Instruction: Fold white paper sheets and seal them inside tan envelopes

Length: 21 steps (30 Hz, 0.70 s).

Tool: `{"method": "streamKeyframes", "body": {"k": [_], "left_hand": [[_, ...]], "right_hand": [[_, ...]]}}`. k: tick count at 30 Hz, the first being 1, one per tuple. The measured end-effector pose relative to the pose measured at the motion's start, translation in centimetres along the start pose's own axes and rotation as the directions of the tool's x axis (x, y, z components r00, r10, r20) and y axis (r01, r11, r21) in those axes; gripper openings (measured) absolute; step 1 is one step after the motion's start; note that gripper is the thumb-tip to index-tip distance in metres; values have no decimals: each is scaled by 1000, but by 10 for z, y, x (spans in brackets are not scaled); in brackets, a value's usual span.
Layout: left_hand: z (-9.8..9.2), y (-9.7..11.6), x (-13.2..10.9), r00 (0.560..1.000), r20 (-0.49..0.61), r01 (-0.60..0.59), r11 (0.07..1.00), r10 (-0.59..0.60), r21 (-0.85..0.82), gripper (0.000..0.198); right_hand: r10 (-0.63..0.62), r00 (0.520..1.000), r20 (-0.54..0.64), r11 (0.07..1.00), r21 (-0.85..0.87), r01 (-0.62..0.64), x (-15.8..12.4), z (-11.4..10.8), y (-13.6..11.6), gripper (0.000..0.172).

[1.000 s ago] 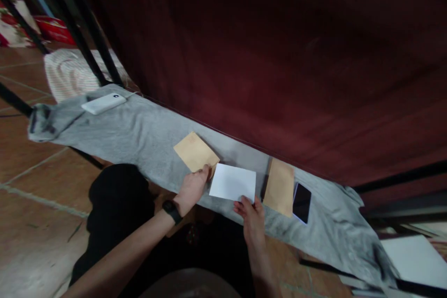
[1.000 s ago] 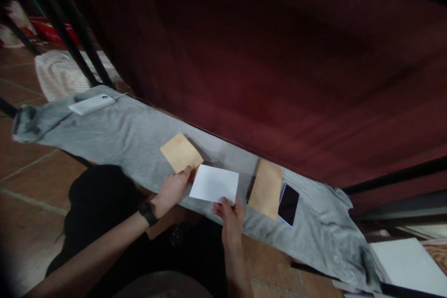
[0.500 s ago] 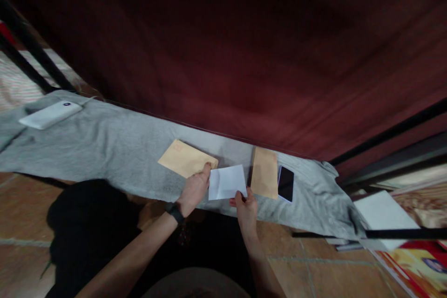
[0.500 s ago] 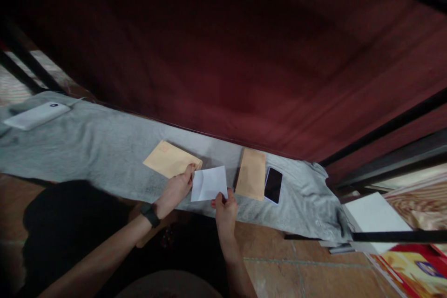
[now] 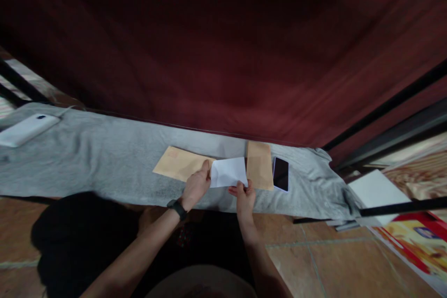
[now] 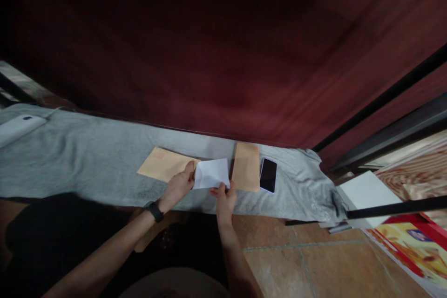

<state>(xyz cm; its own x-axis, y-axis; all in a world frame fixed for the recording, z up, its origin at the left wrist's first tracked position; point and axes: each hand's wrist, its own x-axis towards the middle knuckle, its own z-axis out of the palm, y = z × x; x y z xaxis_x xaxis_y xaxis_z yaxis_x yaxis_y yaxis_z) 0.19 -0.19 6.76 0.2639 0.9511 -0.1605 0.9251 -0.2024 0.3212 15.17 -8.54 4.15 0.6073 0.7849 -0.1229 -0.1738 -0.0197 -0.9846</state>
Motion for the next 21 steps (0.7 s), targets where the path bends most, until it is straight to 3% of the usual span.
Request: {"method": "streamKeyframes", "body": {"k": [4,10,12,16,21], "left_hand": [[2,1,0,999,13,-30,998,30,53,69],[0,3,2,997,49,-58,994,53,97,68],[-3,4,5,997,57,-55,997,52,52,66],[-6,7,9,996,86,-21,1000,20,11,67],[1,5,10,994,109,-31,999,29,18,74]], "right_hand": [[-9,1000,-24,1000,12,10,3,-4,5,32],[-199,980,-10,929,-320,186,-2,-8,2,34],[-222,975,8,914,-346,211,-3,-6,2,35],[-105,994,-36,989,-112,101,-1,3,3,33],[-14,999,-36,997,70,17,9,0,3,33]]}}
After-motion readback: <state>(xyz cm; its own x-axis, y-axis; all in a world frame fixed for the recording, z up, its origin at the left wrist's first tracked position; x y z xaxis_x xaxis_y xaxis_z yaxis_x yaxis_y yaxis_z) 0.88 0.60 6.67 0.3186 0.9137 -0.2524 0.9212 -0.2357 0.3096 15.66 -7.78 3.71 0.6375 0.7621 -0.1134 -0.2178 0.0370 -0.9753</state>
